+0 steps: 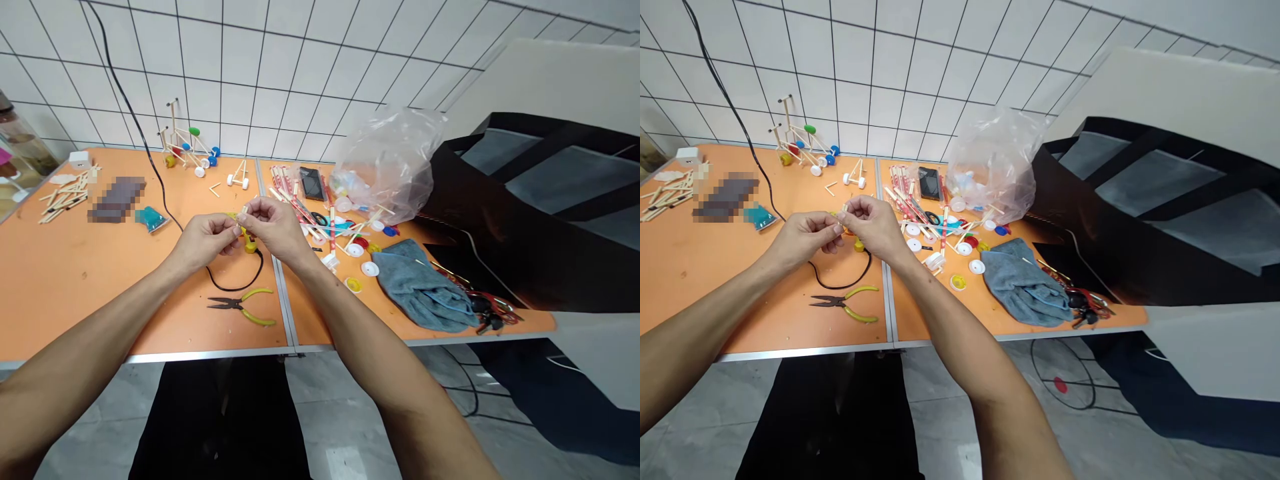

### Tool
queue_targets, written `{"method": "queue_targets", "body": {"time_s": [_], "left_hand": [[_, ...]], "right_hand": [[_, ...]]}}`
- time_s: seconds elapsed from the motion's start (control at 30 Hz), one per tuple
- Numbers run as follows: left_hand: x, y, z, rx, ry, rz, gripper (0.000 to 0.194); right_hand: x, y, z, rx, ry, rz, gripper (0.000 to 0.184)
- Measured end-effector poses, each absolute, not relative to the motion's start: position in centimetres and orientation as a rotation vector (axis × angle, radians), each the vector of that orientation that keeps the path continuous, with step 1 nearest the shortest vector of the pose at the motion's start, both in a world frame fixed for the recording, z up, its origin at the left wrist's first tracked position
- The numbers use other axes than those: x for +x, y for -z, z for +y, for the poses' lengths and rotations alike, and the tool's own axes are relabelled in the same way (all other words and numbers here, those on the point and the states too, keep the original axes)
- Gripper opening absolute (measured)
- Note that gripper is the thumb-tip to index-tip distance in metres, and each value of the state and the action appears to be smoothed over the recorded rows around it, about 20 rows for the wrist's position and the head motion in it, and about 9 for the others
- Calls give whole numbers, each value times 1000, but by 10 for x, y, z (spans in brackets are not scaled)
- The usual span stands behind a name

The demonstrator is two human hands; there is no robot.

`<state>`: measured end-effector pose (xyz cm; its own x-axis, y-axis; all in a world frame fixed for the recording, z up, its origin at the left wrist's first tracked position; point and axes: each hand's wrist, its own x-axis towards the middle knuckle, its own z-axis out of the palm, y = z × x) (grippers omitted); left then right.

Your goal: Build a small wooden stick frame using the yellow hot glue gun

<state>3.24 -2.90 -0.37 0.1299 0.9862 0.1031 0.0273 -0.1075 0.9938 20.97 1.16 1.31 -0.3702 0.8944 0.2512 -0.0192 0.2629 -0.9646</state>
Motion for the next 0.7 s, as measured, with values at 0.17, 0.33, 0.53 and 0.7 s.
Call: {"method": "queue_targets", "body": {"time_s": [0.17,0.33,0.53,0.7], "left_hand": [[31,3,-27,1360,-1141,1072,39],[32,2,-28,1390,-1127,1082,37],[34,5,-27,1423,-1127,1104,36],[36,4,-26,1380,-1149,1076,30]], "right_hand": [[213,-14,13,-826,-1323,-1597,56],[214,-14,13,-831,-1341,-1594,56],[214,-13,15,-859,-1293,-1592,55],[216,-14,16,-864,-1283,-1571,60]]}}
